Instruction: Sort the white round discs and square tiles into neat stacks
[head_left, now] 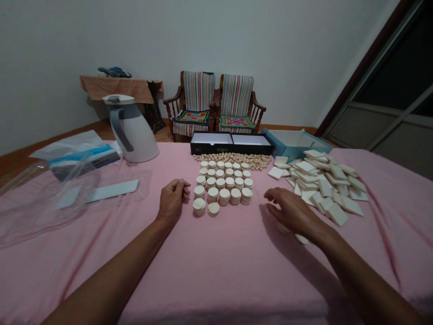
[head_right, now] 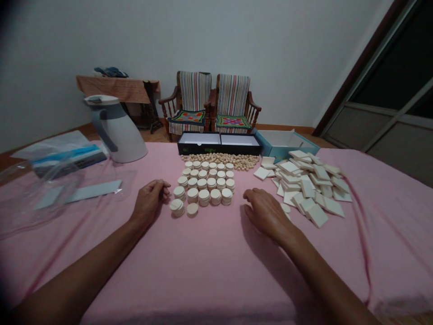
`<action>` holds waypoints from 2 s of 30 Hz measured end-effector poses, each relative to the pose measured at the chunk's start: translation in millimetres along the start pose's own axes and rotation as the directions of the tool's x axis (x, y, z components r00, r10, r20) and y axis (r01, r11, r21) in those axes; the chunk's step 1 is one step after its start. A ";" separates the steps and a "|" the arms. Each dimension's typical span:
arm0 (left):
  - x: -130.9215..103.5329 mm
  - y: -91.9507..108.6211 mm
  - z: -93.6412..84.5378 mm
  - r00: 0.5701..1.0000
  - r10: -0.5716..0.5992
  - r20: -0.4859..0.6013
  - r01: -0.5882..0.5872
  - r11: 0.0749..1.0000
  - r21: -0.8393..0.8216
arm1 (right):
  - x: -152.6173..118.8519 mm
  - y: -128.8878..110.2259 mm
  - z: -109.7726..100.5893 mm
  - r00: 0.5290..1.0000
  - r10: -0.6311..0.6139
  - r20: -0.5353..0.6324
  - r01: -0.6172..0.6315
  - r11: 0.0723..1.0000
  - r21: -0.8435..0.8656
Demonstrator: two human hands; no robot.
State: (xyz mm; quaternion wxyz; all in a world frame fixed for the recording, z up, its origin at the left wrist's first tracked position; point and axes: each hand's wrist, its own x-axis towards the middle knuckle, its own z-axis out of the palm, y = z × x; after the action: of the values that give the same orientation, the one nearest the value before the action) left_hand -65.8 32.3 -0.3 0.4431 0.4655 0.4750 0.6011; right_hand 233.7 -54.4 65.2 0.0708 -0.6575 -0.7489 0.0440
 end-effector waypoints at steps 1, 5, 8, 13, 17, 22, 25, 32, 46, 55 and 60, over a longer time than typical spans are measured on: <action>0.1 0.2 0.3 1.000 0.000 -0.004 0.000 1.000 0.002 | -2.8 9.0 -3.6 0.997 0.046 0.067 -0.042 0.998 -0.056; 0.5 0.4 0.5 1.000 0.004 -0.005 -0.004 1.000 0.011 | -10.8 34.6 -5.4 0.969 0.123 0.216 -0.080 0.977 -0.197; 0.3 0.6 0.2 1.000 0.008 0.003 -0.008 1.000 0.003 | -11.3 46.0 3.5 0.968 0.116 0.225 -0.073 0.980 -0.187; -0.2 1.6 0.0 1.000 0.006 -0.006 -0.006 1.000 0.026 | -6.4 47.0 8.6 0.973 0.076 0.217 -0.054 0.993 -0.106; 1.7 -1.4 -0.9 1.000 0.012 -0.005 -0.012 1.000 0.026 | -5.3 28.1 3.1 0.997 0.036 0.066 -0.034 0.999 -0.035; 2.5 -3.7 -1.5 1.000 0.012 0.003 -0.012 1.000 0.017 | -4.3 -27.1 9.7 0.986 -0.126 -0.108 0.139 0.983 0.123; 1.1 -2.1 -1.3 1.000 0.013 0.008 -0.013 1.000 0.015 | -0.9 -64.8 18.2 0.971 -0.216 -0.107 0.227 0.968 0.107; -0.3 -2.3 -1.9 1.000 0.015 0.019 -0.016 1.000 0.010 | 15.5 -108.5 28.2 0.968 -0.234 -0.092 0.230 0.972 -0.055; 0.1 -2.7 -1.7 1.000 0.010 0.023 -0.010 1.000 0.006 | 7.8 -48.2 10.9 0.992 -0.034 -0.124 0.034 0.999 -0.002; 2.1 -6.6 -1.5 1.000 0.013 0.027 -0.013 1.000 0.011 | -11.5 29.1 -4.9 0.955 0.175 0.240 -0.133 0.974 -0.182; 1.0 -3.5 0.0 1.000 0.013 0.022 -0.014 0.999 0.042 | -9.0 30.1 4.0 0.959 0.153 0.237 -0.121 0.982 -0.145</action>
State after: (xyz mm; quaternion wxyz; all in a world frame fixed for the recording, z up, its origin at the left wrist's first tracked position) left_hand -65.7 33.8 -3.6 0.4344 0.4844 0.4794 0.5890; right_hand 263.7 -59.2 56.0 -0.0690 -0.7003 -0.7058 0.0820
